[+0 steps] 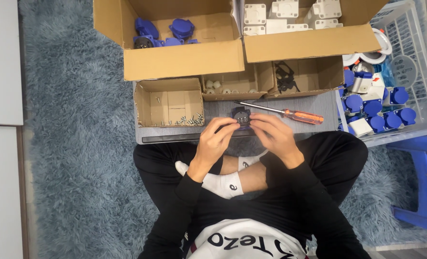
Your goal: Assemble or inspect electrical components using a screwdriver while sitting on the floor.
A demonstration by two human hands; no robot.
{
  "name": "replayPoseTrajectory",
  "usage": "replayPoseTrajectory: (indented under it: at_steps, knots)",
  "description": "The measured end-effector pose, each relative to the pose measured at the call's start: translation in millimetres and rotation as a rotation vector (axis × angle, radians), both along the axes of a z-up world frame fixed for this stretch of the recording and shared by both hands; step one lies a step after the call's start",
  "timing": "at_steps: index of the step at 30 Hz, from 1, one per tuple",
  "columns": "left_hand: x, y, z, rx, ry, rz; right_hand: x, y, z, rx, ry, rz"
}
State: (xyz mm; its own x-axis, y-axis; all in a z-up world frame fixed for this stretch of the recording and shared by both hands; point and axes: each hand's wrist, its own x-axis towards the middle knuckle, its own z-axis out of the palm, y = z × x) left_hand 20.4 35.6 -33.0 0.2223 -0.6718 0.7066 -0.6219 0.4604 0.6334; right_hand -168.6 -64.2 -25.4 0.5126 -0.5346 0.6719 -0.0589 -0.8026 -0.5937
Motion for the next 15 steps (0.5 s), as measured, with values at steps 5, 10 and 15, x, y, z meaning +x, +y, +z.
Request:
replayPoseTrajectory:
  at_steps: [5,10,15]
  knots:
    - [0.6,1.3,-4.5,0.022,-0.009,0.011,-2.0,1.4,1.6,-0.001,0.074,-0.01]
    - [1.0,0.4,-6.3,0.027,-0.01,0.013,-0.4,0.8,1.4,-0.003,0.088,-0.006]
    - [-1.0,0.0,-7.8,0.029,0.011,-0.012,1.7,-2.5,-0.2,-0.005,0.067,0.019]
